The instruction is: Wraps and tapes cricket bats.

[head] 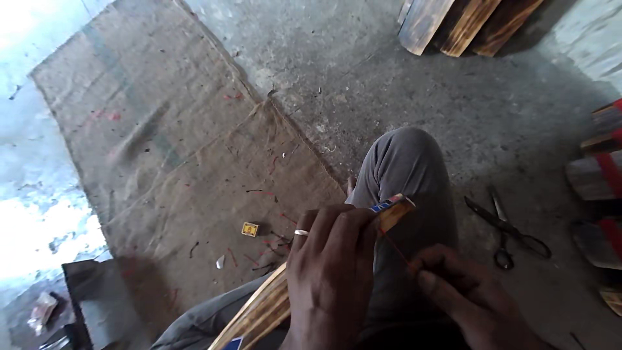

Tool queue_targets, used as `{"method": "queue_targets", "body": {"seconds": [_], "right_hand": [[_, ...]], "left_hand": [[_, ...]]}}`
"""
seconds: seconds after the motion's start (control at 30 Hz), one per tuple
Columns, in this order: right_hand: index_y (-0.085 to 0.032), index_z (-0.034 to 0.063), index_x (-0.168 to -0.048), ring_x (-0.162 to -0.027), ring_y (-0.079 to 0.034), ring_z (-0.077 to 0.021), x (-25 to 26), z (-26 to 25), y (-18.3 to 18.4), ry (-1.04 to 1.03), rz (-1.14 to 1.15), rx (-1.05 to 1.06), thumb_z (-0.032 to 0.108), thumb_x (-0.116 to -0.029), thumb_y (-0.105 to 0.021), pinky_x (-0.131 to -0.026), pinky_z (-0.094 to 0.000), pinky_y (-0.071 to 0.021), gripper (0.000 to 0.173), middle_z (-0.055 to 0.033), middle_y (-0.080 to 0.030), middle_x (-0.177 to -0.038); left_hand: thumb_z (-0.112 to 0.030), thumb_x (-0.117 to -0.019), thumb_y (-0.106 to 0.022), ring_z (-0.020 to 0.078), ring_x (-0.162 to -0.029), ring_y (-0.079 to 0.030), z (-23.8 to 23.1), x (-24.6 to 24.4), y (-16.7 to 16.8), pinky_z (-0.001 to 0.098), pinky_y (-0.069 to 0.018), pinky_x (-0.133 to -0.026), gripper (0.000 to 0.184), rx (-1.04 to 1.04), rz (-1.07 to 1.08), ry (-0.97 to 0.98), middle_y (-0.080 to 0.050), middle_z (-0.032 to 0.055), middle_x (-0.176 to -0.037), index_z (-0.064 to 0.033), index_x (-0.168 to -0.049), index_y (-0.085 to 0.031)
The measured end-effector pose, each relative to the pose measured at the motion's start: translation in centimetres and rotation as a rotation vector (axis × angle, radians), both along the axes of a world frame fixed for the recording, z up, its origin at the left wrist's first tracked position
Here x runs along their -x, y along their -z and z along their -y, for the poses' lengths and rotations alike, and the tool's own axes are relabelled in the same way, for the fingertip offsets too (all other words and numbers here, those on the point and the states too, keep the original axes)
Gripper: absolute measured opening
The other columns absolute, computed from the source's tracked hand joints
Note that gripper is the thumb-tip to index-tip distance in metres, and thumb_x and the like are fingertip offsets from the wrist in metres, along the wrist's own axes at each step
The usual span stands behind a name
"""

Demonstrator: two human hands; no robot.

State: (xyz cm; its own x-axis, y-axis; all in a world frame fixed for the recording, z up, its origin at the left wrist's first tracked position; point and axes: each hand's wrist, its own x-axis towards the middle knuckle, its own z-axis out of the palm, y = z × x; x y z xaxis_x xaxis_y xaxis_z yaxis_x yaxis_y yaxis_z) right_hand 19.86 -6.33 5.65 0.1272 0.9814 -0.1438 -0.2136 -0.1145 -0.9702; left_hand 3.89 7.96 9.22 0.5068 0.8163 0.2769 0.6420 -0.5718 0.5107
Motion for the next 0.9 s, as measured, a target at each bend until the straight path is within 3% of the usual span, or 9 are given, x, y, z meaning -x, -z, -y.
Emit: {"method": "queue_targets", "body": {"seconds": [0.13,0.3,0.4,0.53,0.7,0.9], "right_hand": [[-0.072,0.0083,-0.12,-0.061,-0.052,-0.0006,0.1,0.0,-0.2,0.072,-0.079,0.06,0.016,-0.105,-0.058,-0.053,-0.016,-0.0455,0.022,0.0,-0.068,-0.088],[-0.073,0.0067,-0.119,-0.061,-0.053,-0.0013,0.3,-0.6,-1.0,0.103,-0.14,0.047,0.016,-0.1043,-0.06,-0.053,-0.0167,-0.046,0.022,-0.0024,-0.069,-0.088],[-0.073,0.0063,-0.12,-0.073,-0.062,-0.0017,1.1,-1.3,-0.8,0.02,-0.037,-0.024,0.011,-0.1042,-0.059,-0.064,-0.016,-0.0523,0.022,-0.0024,-0.073,-0.099],[-0.075,0.0137,-0.117,-0.07,-0.062,-0.0034,1.1,-1.3,1.5,0.018,0.126,0.037,0.018,-0.1038,-0.06,-0.061,-0.0175,-0.0527,0.02,0.0009,-0.073,-0.094],[-0.071,0.0152,-0.116,-0.079,-0.067,-0.0122,-0.1,-2.3,3.4,0.045,0.199,0.051,0.019,-0.1051,-0.056,-0.068,-0.0257,-0.0583,0.018,-0.0018,-0.071,-0.098],[-0.067,0.0173,-0.115,-0.063,-0.055,-0.0116,0.0,-4.2,3.6,-0.006,0.106,0.123,0.023,-0.1065,-0.053,-0.053,-0.0238,-0.0474,0.017,-0.0022,-0.063,-0.087]], "left_hand": [[-0.028,-0.098,-0.067,0.0093,-0.101,-0.065,0.1,0.4,-0.2,0.0298,-0.0544,-0.081,0.014,-0.057,-0.02,0.051,-0.071,-0.0074,-0.109,-0.0226,-0.106,-0.077],[-0.032,-0.0954,-0.071,0.0121,-0.116,-0.065,0.0,2.7,0.0,0.033,-0.0576,-0.091,0.033,-0.027,-0.077,0.238,-0.068,-0.0051,-0.127,-0.0237,-0.127,-0.072],[-0.031,-0.0946,-0.072,0.0116,-0.117,-0.063,-0.1,2.9,-0.1,0.032,-0.0572,-0.09,0.034,-0.023,-0.076,0.25,-0.067,-0.0065,-0.129,-0.0248,-0.128,-0.072],[-0.031,-0.0948,-0.073,0.0109,-0.117,-0.064,-0.2,2.8,0.0,0.0311,-0.0572,-0.089,0.032,-0.03,-0.066,0.225,-0.068,-0.0078,-0.128,-0.0257,-0.127,-0.073],[-0.031,-0.0951,-0.072,0.0105,-0.116,-0.064,-0.6,2.6,0.3,0.0305,-0.0572,-0.089,0.031,-0.048,-0.064,0.214,-0.068,-0.0084,-0.127,-0.0272,-0.126,-0.073],[-0.03,-0.0965,-0.07,0.0113,-0.11,-0.065,-1.6,2.7,0.2,0.0311,-0.0578,-0.083,0.029,-0.024,-0.06,0.222,-0.068,-0.0067,-0.126,-0.028,-0.125,-0.073]]}}
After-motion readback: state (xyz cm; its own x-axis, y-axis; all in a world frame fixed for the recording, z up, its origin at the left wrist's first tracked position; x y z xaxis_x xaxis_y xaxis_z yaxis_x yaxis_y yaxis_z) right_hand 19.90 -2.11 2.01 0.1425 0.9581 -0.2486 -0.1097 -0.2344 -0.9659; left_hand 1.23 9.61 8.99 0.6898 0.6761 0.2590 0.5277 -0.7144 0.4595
